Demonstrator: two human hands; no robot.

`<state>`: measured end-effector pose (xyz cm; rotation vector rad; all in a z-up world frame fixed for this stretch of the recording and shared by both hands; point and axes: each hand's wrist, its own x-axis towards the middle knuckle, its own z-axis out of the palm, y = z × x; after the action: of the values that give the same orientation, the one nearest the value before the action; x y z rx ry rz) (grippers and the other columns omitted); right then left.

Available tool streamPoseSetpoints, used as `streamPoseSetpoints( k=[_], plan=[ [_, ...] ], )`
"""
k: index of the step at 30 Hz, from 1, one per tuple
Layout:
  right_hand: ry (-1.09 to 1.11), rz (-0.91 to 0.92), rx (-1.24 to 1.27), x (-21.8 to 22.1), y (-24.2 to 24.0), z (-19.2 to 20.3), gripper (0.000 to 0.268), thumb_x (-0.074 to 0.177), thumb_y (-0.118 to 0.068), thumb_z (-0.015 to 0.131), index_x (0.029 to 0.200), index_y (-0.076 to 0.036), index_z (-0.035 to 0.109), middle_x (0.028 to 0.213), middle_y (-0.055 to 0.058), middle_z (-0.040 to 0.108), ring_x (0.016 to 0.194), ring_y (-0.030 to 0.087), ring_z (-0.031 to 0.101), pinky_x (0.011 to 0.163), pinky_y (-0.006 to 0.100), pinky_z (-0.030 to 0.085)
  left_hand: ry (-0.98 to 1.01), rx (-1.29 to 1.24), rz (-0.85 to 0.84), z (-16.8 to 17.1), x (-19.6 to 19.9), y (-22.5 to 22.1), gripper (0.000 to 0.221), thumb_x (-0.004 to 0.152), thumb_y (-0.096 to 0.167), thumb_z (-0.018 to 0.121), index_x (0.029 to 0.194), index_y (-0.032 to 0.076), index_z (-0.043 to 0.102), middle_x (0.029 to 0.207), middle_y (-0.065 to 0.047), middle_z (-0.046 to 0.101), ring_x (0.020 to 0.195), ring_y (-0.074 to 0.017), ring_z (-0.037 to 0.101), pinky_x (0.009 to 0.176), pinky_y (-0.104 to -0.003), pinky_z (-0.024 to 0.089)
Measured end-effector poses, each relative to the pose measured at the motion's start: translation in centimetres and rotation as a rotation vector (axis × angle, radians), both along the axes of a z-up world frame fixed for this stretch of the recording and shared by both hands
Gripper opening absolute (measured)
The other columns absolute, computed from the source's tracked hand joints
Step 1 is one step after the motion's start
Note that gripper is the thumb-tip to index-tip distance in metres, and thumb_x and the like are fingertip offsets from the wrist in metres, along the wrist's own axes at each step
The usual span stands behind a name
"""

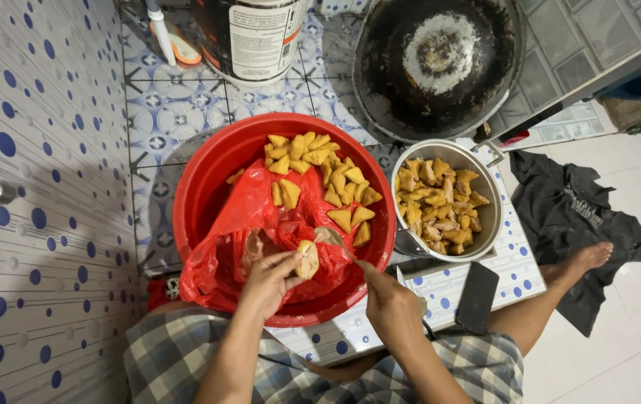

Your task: Filling fried dough pockets with a meat or vegetable paste using a small spoon.

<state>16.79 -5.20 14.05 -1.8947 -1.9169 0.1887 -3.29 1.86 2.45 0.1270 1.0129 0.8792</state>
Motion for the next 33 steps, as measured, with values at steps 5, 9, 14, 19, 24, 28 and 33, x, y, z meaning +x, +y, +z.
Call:
streamPoseSetpoints(
  k=[5, 9, 14, 19, 24, 28, 33],
  plan=[
    [0.198, -0.007, -0.202, 0.1, -0.8, 0.6, 0.036, 0.082, 0.0, 0.066, 0.114, -0.014, 0.078, 0.076, 0.008, 0.08, 0.043, 0.013, 0.064, 0.043, 0.028, 0.051, -0.027, 0.08, 0.023, -0.8, 0.0, -0.2, 0.031, 0.091, 0.007, 0.069, 0.117, -0.011, 0.07, 0.111, -0.025, 0.073, 0.092, -0.031, 0.072, 0.078, -0.035, 0.062],
    [0.167, -0.03, -0.221, 0.0, -0.9, 0.0, 0.028, 0.083, -0.004, 0.066, 0.107, -0.01, 0.079, 0.079, 0.01, 0.082, 0.047, 0.02, 0.07, 0.048, 0.033, 0.055, -0.024, 0.097, -0.025, 0.7, -0.2, -0.3, 0.033, 0.089, 0.009, 0.07, 0.116, -0.01, 0.071, 0.111, -0.025, 0.074, 0.089, -0.0322, 0.072, 0.08, -0.041, 0.064],
    [-0.018, 0.027, -0.088, -0.2, -0.9, -1.0, 0.034, 0.078, 0.004, 0.066, 0.109, -0.006, 0.078, 0.094, 0.014, 0.08, 0.054, 0.02, 0.076, 0.048, 0.029, 0.062, 0.012, 0.084, -0.041, -0.8, 0.0, -0.2, 0.031, 0.088, 0.003, 0.071, 0.115, -0.011, 0.071, 0.108, -0.024, 0.074, 0.091, -0.0314, 0.072, 0.079, -0.038, 0.064],
    [-0.184, 0.031, 0.003, -0.1, -0.3, -1.7, 0.042, 0.087, -0.002, 0.062, 0.125, -0.017, 0.071, 0.073, 0.013, 0.075, 0.035, 0.017, 0.058, 0.033, 0.035, 0.049, 0.074, 0.059, -0.067, 0.1, -0.2, 0.5, 0.032, 0.091, 0.002, 0.067, 0.12, -0.011, 0.069, 0.115, -0.026, 0.071, 0.099, -0.034, 0.072, 0.084, -0.034, 0.063],
    [0.032, 0.016, -0.061, -0.1, 0.9, -2.0, 0.038, 0.082, 0.0, 0.066, 0.119, -0.007, 0.074, 0.087, 0.016, 0.079, 0.058, 0.023, 0.074, 0.053, 0.033, 0.059, 0.096, 0.075, 0.374, -0.4, -2.6, 1.3, 0.026, 0.091, 0.009, 0.07, 0.115, 0.001, 0.071, 0.126, -0.019, 0.071, 0.107, -0.032, 0.072, 0.085, -0.036, 0.066],
    [0.004, 0.149, -0.135, -1.3, 2.3, -6.7, 0.034, 0.083, 0.002, 0.061, 0.113, -0.004, 0.075, 0.102, 0.018, 0.078, 0.06, 0.02, 0.075, 0.05, 0.028, 0.062, 0.102, 0.347, 0.53, -0.7, -4.9, 0.6, 0.026, 0.092, 0.007, 0.068, 0.117, -0.002, 0.069, 0.119, -0.023, 0.071, 0.107, -0.0347, 0.072, 0.09, -0.041, 0.065],
    [-0.274, 0.241, -0.325, -5.2, 5.5, -10.0, 0.034, 0.091, -0.015, 0.053, 0.116, -0.025, 0.074, 0.074, 0.006, 0.074, 0.073, 0.029, 0.076, 0.063, 0.043, 0.061, 0.273, 0.296, 0.637, -0.5, -5.0, 0.5, 0.022, 0.094, 0.01, 0.074, 0.114, 0.002, 0.075, 0.107, -0.016, 0.075, 0.1, -0.0328, 0.074, 0.089, -0.048, 0.062]
  ],
)
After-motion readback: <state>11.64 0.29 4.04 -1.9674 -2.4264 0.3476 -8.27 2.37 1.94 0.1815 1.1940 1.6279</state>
